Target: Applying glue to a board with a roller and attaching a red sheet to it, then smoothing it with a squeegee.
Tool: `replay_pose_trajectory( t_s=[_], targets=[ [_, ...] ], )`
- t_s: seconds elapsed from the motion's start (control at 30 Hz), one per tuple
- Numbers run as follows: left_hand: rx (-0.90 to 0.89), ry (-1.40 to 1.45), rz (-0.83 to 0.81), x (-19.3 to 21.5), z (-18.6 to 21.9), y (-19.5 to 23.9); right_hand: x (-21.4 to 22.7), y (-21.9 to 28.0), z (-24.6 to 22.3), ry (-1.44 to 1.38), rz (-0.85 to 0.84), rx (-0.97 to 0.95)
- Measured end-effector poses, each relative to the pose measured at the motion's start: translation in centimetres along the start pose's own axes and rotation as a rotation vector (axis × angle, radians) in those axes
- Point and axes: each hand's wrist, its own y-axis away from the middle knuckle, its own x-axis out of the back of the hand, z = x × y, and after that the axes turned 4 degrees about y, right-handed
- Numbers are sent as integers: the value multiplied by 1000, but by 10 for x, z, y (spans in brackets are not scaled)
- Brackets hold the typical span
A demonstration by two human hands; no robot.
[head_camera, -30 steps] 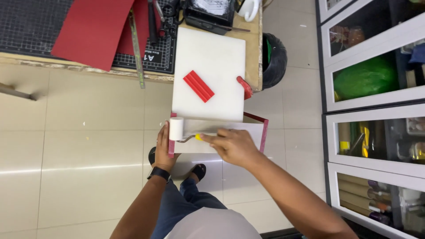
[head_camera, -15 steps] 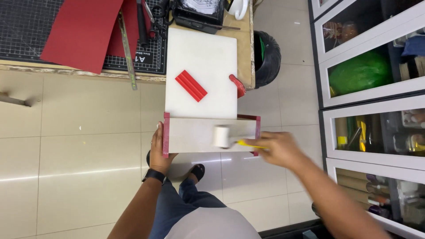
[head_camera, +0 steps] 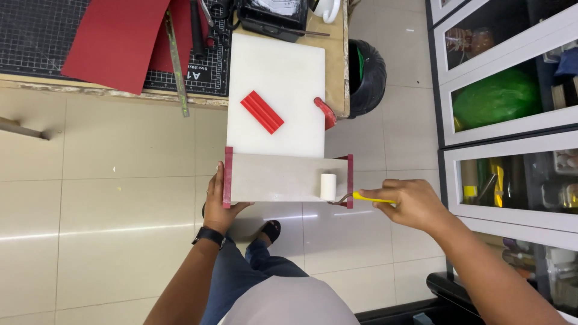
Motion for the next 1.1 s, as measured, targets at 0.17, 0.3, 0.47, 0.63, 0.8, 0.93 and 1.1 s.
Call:
replay_pose_trajectory(
  t_s=[0.17,0.3,0.47,0.63,0.8,0.93,1.1],
  targets=[
    [7,6,-3,1,0,-6,-43,-33,-61,-55,132,160],
    [-2,33,11,0,-2,-3,-58,-80,-149,-201,180,279],
    [0,27,13,1,-2,-1,-22,-72,-129,-151,-14,212],
    [26,50,-30,4,3,1,-20,-66,-136,-36,-52,175],
    [37,30,-35,7,13,0,-32,-69,-137,-188,-21,213],
    [48,41,-45,7,9,1,-5,-23,-55,-162,-114,34],
    [-17,85,26,-2,-7,-4,-15,-20,-51,-98,-60,89]
  ],
)
